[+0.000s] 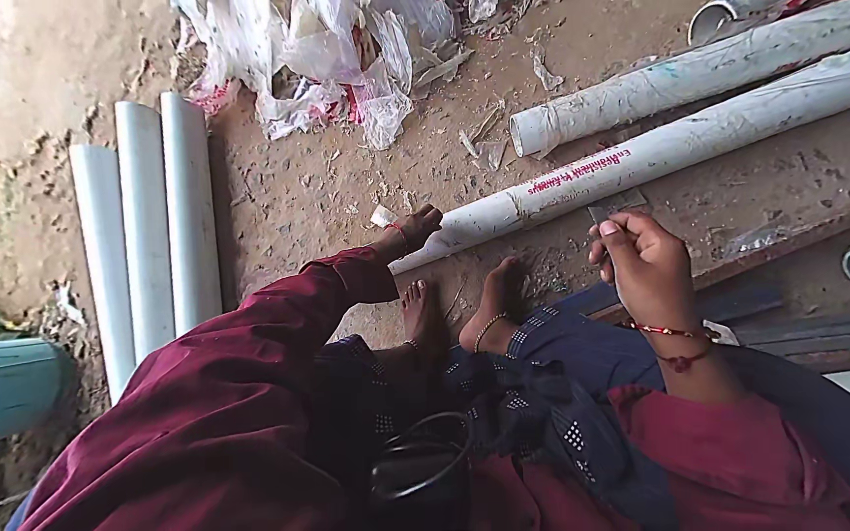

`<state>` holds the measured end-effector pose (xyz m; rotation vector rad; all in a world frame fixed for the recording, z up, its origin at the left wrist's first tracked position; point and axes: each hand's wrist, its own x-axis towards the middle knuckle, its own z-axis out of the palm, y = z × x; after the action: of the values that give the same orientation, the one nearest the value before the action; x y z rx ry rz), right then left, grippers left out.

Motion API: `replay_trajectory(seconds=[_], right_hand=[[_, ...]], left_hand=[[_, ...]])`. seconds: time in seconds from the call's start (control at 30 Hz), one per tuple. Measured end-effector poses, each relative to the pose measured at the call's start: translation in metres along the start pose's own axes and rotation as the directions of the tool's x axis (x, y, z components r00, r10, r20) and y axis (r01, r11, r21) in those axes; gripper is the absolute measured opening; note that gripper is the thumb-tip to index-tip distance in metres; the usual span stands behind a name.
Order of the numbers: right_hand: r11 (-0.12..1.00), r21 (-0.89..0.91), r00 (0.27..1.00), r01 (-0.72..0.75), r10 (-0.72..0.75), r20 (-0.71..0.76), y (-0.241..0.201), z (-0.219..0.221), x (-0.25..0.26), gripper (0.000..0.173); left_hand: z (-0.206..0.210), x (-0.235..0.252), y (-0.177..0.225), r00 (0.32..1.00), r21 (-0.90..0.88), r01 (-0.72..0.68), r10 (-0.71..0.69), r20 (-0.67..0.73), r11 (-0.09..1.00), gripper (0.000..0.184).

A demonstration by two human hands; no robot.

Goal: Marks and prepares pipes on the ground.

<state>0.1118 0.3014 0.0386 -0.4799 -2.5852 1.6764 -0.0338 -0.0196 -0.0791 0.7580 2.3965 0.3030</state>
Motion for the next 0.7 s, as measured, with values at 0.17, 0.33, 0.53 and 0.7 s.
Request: replay_trajectory(seconds=[0.17,0.33,0.53,0.7], right_hand=[[1.000,-0.003,1.000,-0.012,0.012,0.017,-0.003,0.002,-0.001,0.022],[0.999,-0.021,0.999,-0.028,0.028,0.019,-0.004,0.002,-0.002,0.022],[0.999,-0.025,0.999,-0.028,0.028,0.021,-0.004,0.002,-0.001,0.021],[0.999,-0.036,0.999,-0.028,0.029,0.021,-0.003,0.002,0.000,0.022]], left_hand=[[-0.035,-0.012,0.053,0.934,0.361,-0.116,-0.022,0.357,0.925,0.044],[-0.025,-0.014,0.060,0.934,0.340,-0.108,-0.022,0.357,0.934,0.034],[-0.017,-0.006,0.041,0.976,0.012,0.178,-0.178,0.128,0.984,0.030],[0.000,0.004,0.007,0.983,-0.040,0.178,-0.180,-0.044,0.983,0.030]])
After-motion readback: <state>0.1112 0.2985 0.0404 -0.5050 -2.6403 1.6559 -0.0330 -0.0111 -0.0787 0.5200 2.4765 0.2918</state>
